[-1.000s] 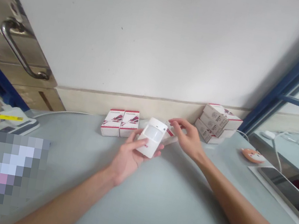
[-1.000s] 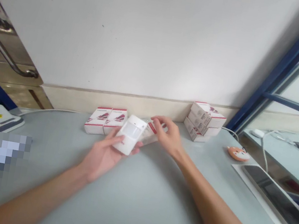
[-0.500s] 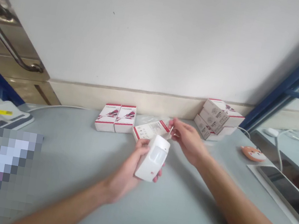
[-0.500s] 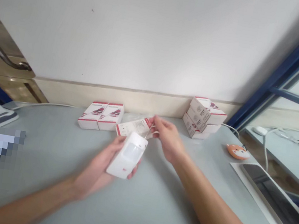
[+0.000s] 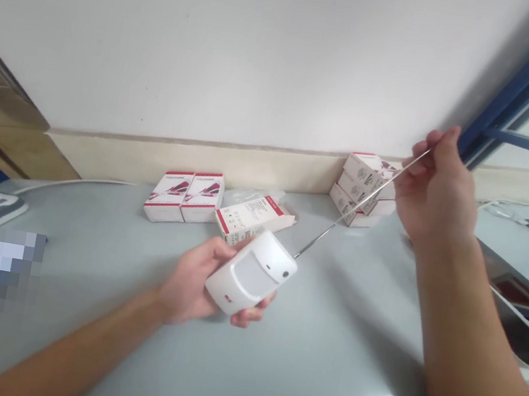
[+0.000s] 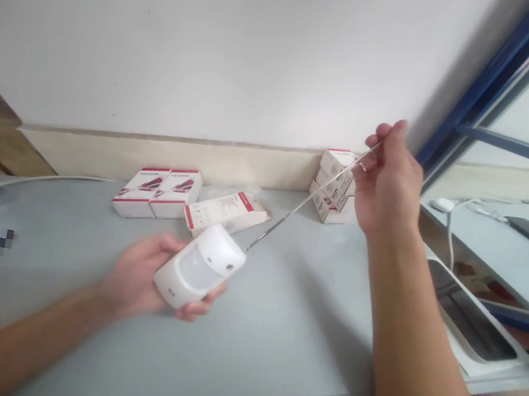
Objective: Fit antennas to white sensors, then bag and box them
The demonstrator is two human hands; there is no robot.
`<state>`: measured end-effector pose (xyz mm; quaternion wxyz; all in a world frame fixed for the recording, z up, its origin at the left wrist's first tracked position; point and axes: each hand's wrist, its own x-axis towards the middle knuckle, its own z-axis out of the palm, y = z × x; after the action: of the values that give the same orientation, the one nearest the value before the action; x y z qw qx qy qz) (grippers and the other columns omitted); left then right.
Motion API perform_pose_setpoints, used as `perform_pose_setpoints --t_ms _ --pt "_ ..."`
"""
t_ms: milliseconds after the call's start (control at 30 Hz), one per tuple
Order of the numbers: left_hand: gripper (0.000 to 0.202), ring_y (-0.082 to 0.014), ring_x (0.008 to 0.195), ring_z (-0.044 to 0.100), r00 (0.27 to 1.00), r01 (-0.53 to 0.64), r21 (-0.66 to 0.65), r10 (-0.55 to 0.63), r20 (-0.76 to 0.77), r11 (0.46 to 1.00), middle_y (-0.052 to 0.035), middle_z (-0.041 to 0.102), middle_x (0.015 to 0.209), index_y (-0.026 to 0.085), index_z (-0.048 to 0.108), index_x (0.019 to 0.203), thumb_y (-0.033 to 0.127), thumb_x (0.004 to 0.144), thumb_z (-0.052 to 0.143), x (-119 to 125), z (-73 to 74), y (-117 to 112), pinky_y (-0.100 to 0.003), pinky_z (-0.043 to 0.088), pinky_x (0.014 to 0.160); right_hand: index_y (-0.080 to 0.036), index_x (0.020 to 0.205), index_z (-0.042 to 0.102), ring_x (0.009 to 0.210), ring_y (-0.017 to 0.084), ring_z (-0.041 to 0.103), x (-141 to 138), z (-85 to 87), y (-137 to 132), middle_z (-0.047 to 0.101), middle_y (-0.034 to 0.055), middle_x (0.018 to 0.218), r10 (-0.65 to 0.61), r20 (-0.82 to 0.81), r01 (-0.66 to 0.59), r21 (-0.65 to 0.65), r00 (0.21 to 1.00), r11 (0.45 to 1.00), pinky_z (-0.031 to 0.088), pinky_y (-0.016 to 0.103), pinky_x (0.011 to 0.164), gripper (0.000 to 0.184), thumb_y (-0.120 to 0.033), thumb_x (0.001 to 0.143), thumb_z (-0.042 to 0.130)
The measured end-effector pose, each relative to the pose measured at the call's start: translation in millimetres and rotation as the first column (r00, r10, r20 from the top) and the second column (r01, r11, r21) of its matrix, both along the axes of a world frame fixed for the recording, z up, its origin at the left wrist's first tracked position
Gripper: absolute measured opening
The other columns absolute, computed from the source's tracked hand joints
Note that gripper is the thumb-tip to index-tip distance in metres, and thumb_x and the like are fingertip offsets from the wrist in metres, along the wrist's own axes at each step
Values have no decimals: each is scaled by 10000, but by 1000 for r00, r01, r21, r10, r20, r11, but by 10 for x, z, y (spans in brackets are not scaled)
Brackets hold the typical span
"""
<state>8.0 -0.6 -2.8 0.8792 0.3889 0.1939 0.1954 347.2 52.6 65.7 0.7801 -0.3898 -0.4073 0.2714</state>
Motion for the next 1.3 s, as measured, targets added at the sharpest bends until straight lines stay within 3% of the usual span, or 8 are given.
perform_pose_setpoints --t_ms 133,367,533,633,833,1300 --pt "384 -212 652 577 1000 -21 -66 20 -23 998 -136 682 886 161 640 1085 437 871 482 25 -118 3 -332 352 618 -277 933 669 634 113 484 -70 -88 70 646 7 915 103 -19 -103 -45 995 994 418 283 538 301 -562 904 760" --pt "424 -217 661 587 990 -139 -121 137 -23 983 -155 682 905 129 655 1096 431 846 491 -4 -208 15 -327 366 621 -295 1124 720 728 123 645 -408 -216 75 722 7 1054 231 -20 -231 -101 973 968 573 273 606 435 -506 781 885" --pt "404 -194 646 550 993 -105 -158 113 38 982 -147 649 888 105 671 1024 411 808 522 14 -191 -16 -309 324 592 -299 1254 683 641 121 605 -507 -196 9 742 -14 971 71 62 -70 -29 996 997 567 305 596 564 -385 743 905" --pt "418 -196 638 554 995 -52 -181 66 70 982 -141 642 874 111 675 1024 428 799 519 23 -195 -28 -305 308 582 -340 1337 644 629 134 591 -473 -170 -20 734 -33 910 54 67 -54 -1 996 999 549 317 591 655 -322 735 900" --pt "427 -191 617 559 994 -58 -217 77 79 975 -140 646 858 116 684 1015 425 795 486 27 -206 -32 -298 305 577 -350 1219 688 586 127 528 -379 -230 13 730 -37 877 82 77 -81 -20 994 997 506 303 548 548 -307 718 906" --pt "442 -214 615 578 990 -124 -231 136 38 965 -170 682 856 105 675 1045 414 824 450 -11 -221 -22 -314 332 584 -312 1038 705 571 164 528 -312 -321 111 757 1 766 -1 78 5 -43 997 999 397 322 518 433 -235 660 901"
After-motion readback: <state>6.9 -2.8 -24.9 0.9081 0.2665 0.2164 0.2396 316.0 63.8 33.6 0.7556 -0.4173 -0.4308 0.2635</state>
